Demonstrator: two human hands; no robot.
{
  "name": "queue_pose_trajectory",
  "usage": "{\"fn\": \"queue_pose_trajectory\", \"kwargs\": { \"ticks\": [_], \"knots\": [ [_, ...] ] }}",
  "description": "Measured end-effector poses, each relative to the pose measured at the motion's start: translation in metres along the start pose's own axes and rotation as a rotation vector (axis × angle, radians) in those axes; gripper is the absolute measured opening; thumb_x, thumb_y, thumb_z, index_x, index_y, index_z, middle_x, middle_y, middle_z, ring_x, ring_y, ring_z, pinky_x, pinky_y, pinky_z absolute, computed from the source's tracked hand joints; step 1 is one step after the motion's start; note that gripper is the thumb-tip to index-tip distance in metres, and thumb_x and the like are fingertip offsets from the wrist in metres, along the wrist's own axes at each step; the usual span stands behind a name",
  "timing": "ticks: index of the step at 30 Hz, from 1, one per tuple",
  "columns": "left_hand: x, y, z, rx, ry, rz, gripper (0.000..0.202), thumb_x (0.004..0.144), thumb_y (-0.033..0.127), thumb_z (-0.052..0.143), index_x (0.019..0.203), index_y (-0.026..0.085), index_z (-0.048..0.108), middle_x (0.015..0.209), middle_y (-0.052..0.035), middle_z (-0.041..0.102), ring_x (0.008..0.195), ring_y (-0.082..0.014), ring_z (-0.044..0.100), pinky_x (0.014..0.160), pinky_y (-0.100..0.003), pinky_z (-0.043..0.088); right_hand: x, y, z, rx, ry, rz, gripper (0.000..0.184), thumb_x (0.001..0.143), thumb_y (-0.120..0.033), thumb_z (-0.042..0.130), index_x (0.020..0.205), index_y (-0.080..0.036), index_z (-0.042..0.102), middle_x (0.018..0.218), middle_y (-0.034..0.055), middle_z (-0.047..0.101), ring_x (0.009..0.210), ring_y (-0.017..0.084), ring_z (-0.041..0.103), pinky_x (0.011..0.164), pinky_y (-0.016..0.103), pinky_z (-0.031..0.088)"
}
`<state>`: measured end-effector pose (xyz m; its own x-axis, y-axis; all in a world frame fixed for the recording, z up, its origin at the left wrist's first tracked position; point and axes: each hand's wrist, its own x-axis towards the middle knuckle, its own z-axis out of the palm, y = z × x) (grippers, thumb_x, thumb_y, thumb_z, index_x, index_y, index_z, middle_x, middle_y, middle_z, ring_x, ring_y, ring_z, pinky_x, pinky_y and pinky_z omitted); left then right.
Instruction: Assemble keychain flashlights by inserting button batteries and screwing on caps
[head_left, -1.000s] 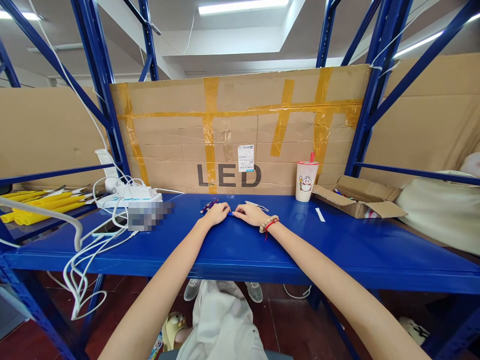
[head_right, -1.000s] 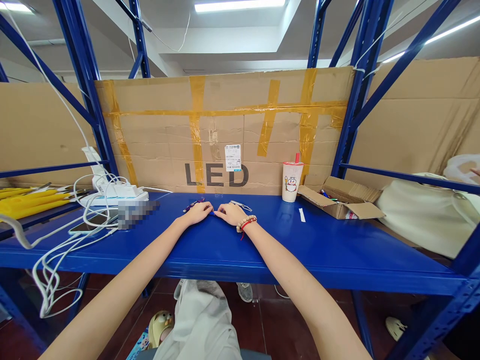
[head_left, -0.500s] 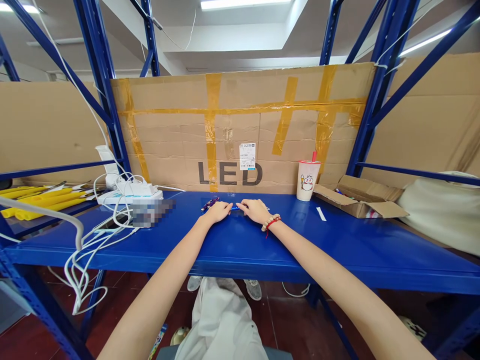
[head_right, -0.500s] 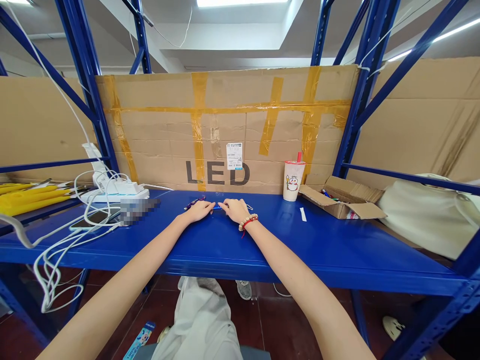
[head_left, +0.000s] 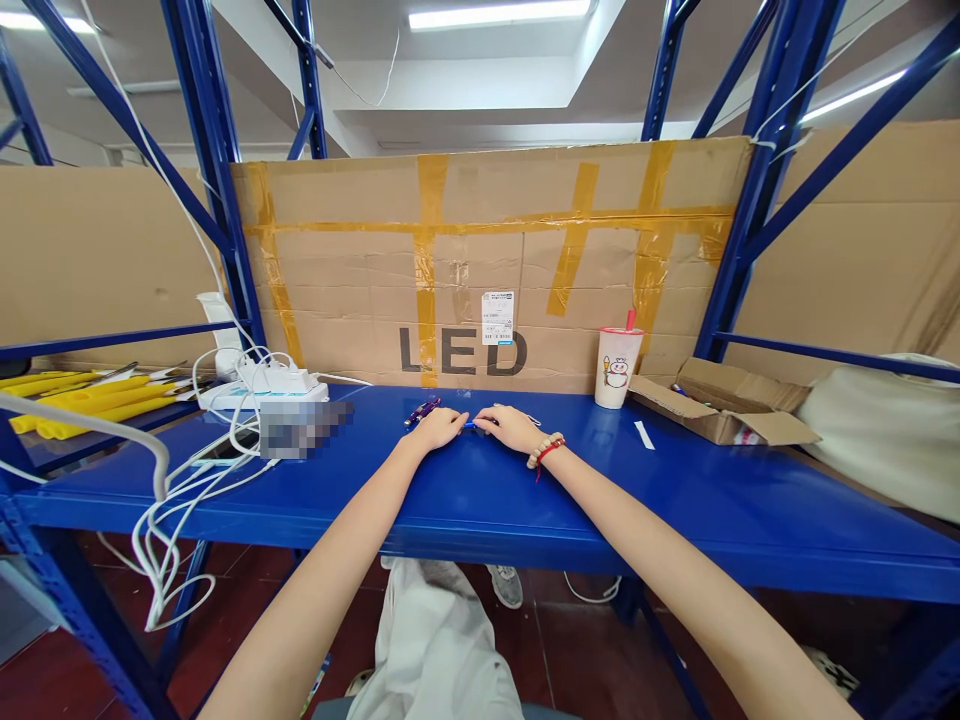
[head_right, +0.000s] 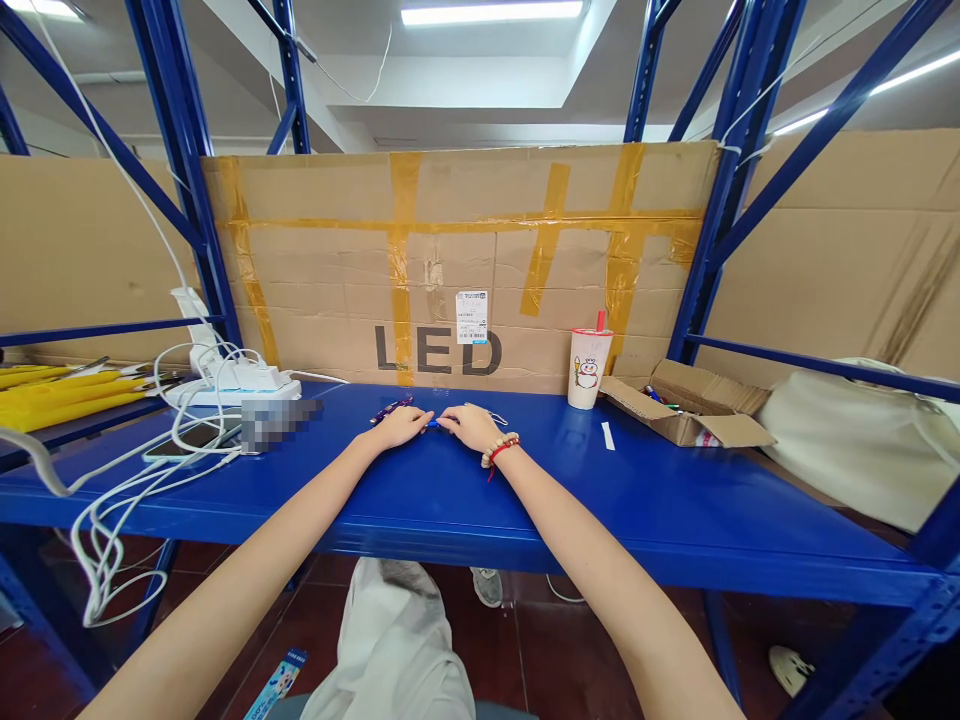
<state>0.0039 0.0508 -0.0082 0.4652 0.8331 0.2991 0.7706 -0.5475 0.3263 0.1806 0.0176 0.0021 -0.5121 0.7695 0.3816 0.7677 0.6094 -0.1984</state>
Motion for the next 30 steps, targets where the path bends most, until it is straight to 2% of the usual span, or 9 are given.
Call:
{"fn": "queue_pose_trajectory", "kwargs": {
  "ticks": [3,8,14,17,21,26,30],
  "knots": [
    [0.0,0.0,0.0,0.014,-0.004,0.001,0.048,0.09,0.04,0.027,0.063,0.017,0.06,0.079,-0.0082,0.069,0.075,-0.0216,0.062,0.072,-0.029,0.044,0.001,0.003,0.002,-0.015,-0.005,0.002,0.03,0.094,-0.031,0.039,0.089,-0.019,0.066,0.082,0.0034,0.067,0.08,0.017,0.059,0.079,0.029,0.041],
    [0.002,-0.002,0.001,0.035,-0.001,0.012,0.047,0.089,0.038,0.029,0.061,0.017,0.06,0.077,-0.0077,0.069,0.073,-0.0209,0.062,0.071,-0.028,0.044,0.0,0.0,0.004,-0.06,0.038,0.013,0.027,0.092,-0.027,0.043,0.113,-0.02,0.059,0.108,0.0074,0.061,0.097,0.019,0.057,0.083,0.03,0.041],
    [0.002,-0.001,0.001,0.055,-0.018,0.016,0.047,0.09,0.039,0.03,0.06,0.017,0.058,0.078,-0.0073,0.069,0.073,-0.02,0.062,0.07,-0.027,0.043,-0.001,-0.009,0.001,-0.108,-0.036,0.046,0.027,0.089,-0.039,0.047,0.099,-0.021,0.065,0.1,0.007,0.063,0.095,0.022,0.058,0.082,0.034,0.04],
    [0.002,0.0,0.001,0.044,-0.006,0.006,0.048,0.09,0.04,0.028,0.06,0.017,0.058,0.078,-0.0075,0.069,0.074,-0.0206,0.062,0.07,-0.028,0.043,-0.001,-0.009,0.001,-0.091,-0.032,0.064,0.025,0.088,-0.039,0.049,0.094,-0.019,0.064,0.098,0.0068,0.065,0.092,0.021,0.058,0.079,0.032,0.04],
    [0.001,0.001,0.0,-0.013,-0.001,-0.015,0.048,0.09,0.042,0.027,0.061,0.018,0.057,0.077,-0.0055,0.069,0.074,-0.0204,0.062,0.071,-0.028,0.043,-0.001,-0.007,0.005,-0.079,0.016,0.018,0.023,0.092,-0.033,0.044,0.09,-0.017,0.06,0.094,0.0066,0.065,0.087,0.019,0.058,0.075,0.029,0.04],
    [0.001,0.002,-0.001,-0.038,-0.002,-0.017,0.049,0.09,0.041,0.026,0.058,0.018,0.054,0.073,-0.0051,0.068,0.071,-0.0197,0.062,0.071,-0.027,0.043,-0.001,-0.004,0.007,-0.008,0.004,0.005,0.02,0.093,-0.031,0.042,0.092,-0.017,0.056,0.089,0.0053,0.065,0.082,0.017,0.059,0.074,0.028,0.041],
    [0.001,0.0,0.001,-0.014,0.002,0.003,0.047,0.088,0.038,0.028,0.057,0.017,0.056,0.074,-0.0067,0.069,0.071,-0.0201,0.062,0.071,-0.028,0.044,0.0,-0.001,0.008,0.084,-0.045,0.007,0.021,0.091,-0.034,0.043,0.1,-0.018,0.054,0.097,0.0061,0.065,0.084,0.017,0.06,0.074,0.028,0.043]
  ]
}}
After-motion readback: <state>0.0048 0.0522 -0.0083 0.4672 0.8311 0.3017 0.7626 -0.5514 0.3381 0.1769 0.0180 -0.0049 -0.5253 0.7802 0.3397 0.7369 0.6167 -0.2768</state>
